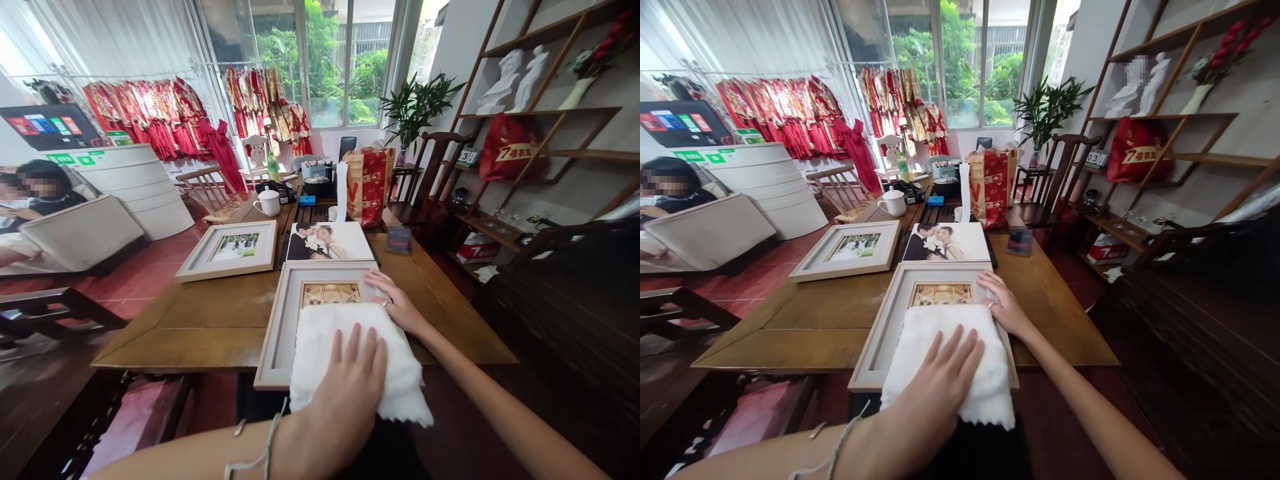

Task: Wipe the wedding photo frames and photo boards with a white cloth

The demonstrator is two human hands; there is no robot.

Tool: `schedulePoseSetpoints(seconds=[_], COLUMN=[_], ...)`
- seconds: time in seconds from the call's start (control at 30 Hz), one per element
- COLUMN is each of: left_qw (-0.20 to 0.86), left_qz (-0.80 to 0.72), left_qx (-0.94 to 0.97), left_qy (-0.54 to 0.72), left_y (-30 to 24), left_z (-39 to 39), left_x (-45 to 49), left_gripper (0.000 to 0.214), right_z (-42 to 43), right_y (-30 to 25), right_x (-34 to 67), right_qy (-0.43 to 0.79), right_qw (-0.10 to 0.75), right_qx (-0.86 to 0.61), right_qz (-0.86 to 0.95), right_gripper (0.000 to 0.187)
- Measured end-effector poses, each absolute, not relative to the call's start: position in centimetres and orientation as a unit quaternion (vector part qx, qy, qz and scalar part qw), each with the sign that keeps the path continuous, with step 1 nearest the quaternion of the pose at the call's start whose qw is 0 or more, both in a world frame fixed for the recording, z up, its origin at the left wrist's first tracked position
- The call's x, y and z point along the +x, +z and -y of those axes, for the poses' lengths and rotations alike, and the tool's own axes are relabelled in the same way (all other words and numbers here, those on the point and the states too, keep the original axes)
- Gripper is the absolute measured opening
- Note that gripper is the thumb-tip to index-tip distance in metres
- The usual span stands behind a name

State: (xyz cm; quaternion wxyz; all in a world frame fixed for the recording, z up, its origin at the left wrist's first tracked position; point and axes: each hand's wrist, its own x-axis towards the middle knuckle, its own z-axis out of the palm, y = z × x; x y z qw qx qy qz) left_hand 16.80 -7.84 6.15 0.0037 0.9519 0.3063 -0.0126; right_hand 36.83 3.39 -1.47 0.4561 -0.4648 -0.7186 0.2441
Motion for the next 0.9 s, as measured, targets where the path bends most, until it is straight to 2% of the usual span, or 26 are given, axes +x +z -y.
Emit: schedulePoseSetpoints(seconds=[0.2,0.33,0.47,0.7,0.9], left_qw=[-0.076,-0.124,-0.163,-0.135,-0.100], left_qz=[-0.448,-0.458,-0.430,-0.420,-0.471], left_qx=[0.890,0.880,0.886,0.896,0.874], left_qy=[-0.037,-0.014,-0.051,-0.059,-0.064], left_y=[6.0,6.2,6.1,5.9,7.4], left_z=[2.2,-0.8,0.0,7.2,3.4], left_x=[15.7,14.6,13.6,11.8,11.9], left_gripper=[0.065,0.064,0.059,0.059,0.065], right_z=[-3.3,-3.2,-3.1,-3.3,-3.1], right_y=[-1.4,-1.4,-1.4,-1.0,-1.1], right_x=[36.9,36.9,36.9,37.1,37.2], right_qy=[0.243,0.243,0.245,0.255,0.261], right_qw=[0.451,0.451,0.451,0.455,0.455], right_qx=[-0.460,-0.464,-0.463,-0.464,-0.461], right_qz=[0.726,0.722,0.723,0.717,0.716], right_gripper=[0.048,0.051,0.050,0.049,0.050])
